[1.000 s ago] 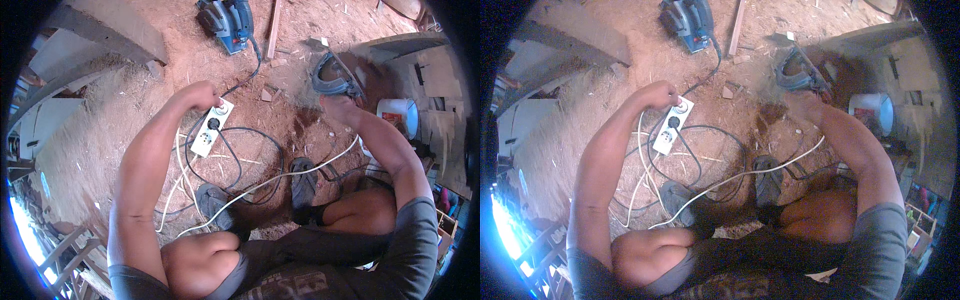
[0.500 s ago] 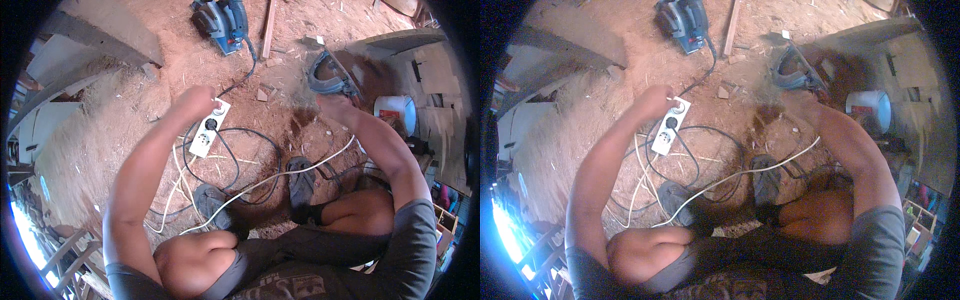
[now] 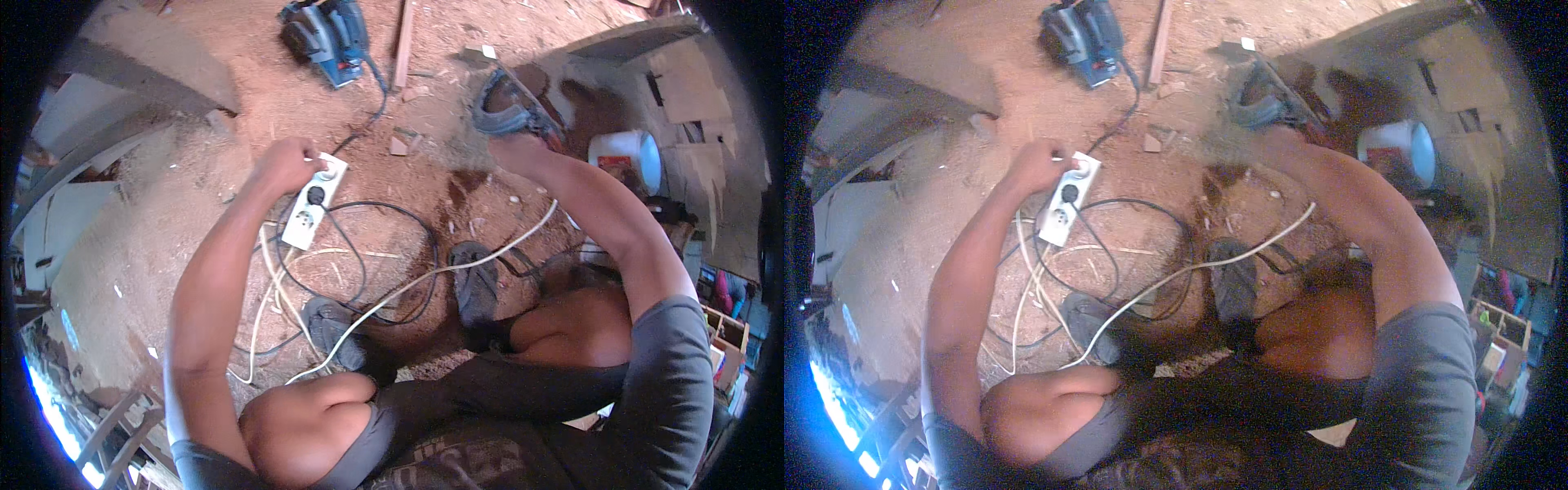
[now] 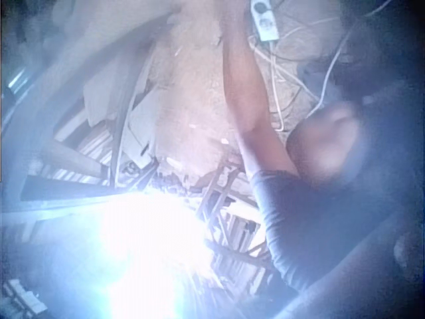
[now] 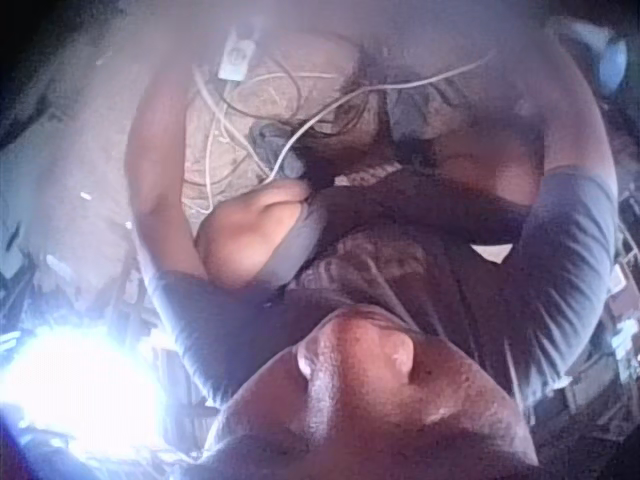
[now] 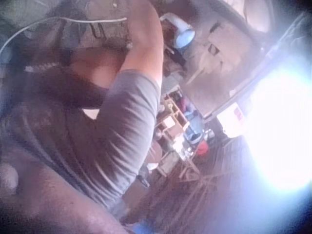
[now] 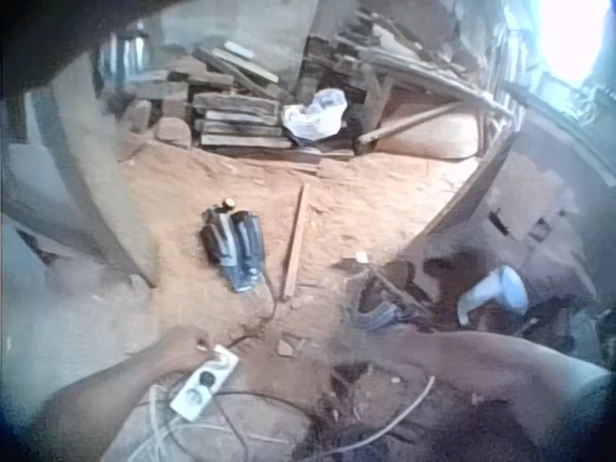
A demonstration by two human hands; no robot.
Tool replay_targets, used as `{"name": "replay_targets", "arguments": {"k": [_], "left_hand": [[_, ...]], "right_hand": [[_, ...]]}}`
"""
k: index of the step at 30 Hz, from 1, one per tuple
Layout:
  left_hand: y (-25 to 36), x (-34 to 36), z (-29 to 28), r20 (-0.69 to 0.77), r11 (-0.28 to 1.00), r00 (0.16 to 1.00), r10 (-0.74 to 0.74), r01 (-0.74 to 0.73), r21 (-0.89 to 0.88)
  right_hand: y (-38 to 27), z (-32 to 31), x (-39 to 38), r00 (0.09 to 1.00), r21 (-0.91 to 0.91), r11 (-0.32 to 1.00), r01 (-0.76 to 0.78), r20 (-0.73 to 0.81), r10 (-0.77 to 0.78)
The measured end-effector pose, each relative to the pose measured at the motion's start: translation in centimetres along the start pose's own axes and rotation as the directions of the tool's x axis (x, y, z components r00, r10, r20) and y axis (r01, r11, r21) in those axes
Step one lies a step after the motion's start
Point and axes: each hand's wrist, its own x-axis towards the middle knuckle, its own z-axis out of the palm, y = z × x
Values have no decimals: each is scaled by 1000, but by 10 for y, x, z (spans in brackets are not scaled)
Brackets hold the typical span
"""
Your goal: The person adjusts a circular saw on a workbench using a screwdriver to tighten screws on the blade guard and base. They then plug the saw's power cord into a power strip on the floor.
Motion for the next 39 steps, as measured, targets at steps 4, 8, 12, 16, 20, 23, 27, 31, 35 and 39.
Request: {"name": "replay_targets", "arguments": {"k": [4,8,12,16,20,23,27,31,35,39], "left_hand": [[92,-11,31,-395,757,646,653,-572,315],[171,-77,107,426,861,749,508,-426,-278],[155,-113,217,476,799,645,598,-434,-416],[166,-115,140,589,838,692,416,-42,-543],[96,-117,17,224,653,891,395,-101,-751],[45,-130,-74,38,710,969,243,-151,-687],[46,-173,-52,19,800,973,230,-178,-573],[64,-209,-29,-45,826,959,279,-264,-498],[43,-226,-65,-228,796,973,24,-156,-585],[30,-244,-21,-30,796,990,139,-129,-591]], "right_hand": [[50,33,30,986,-328,930,-166,-44,160],[-18,-19,10,977,-263,959,-105,152,149],[-3,-7,18,987,-219,965,-146,28,156],[-6,-9,23,982,-208,965,-159,63,176],[-3,-2,24,984,-210,962,-176,-29,174],[2,-21,2,999,-235,971,-47,15,52],[-5,-24,30,992,-286,956,-67,85,95],[-42,-46,11,996,-220,974,-58,58,72],[-14,-24,21,991,-330,943,-41,105,79],[-12,-16,46,990,-242,964,-113,58,131]]}}
